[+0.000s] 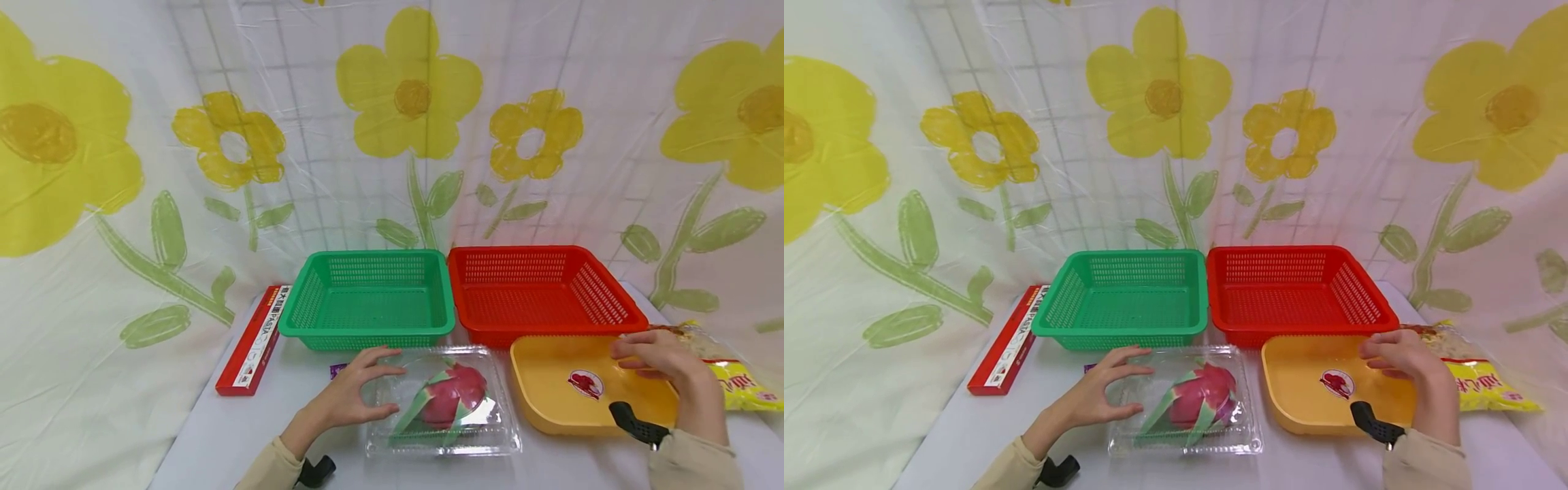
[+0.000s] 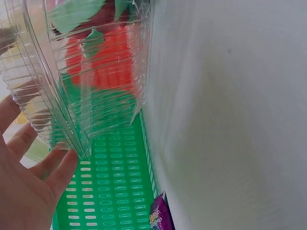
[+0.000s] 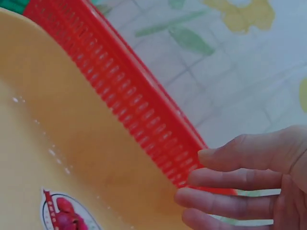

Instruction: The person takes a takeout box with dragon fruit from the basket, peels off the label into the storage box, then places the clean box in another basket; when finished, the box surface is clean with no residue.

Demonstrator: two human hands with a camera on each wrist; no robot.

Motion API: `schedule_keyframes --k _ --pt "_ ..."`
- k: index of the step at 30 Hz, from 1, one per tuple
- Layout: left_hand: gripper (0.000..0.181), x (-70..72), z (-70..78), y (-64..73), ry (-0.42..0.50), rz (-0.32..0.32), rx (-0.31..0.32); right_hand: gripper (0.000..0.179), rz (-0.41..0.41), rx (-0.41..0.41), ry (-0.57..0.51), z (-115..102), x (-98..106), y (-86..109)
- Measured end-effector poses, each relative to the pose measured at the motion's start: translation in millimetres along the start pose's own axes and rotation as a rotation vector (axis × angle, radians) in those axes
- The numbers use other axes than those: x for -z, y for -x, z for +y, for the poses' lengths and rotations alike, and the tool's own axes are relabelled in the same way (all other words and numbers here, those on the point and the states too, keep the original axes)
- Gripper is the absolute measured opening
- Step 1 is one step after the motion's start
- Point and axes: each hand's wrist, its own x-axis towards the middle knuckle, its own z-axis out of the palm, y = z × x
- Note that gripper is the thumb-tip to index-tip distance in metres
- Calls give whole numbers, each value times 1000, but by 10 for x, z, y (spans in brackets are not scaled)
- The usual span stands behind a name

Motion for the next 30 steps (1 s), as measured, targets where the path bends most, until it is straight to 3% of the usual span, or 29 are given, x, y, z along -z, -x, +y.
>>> schedule_keyframes --k 13,18,23,30 --pt "52 5 10 -3 23 0 7 74 200 112 20 -330 -16 113" --pt "51 2 18 3 13 0 7 73 270 151 -14 -414 -87 110" --pt "52 6 22 9 25 -6 17 72 320 174 46 -444 -137 82" --pt "48 -1 18 6 -13 1 2 61 414 271 131 -427 -197 8"
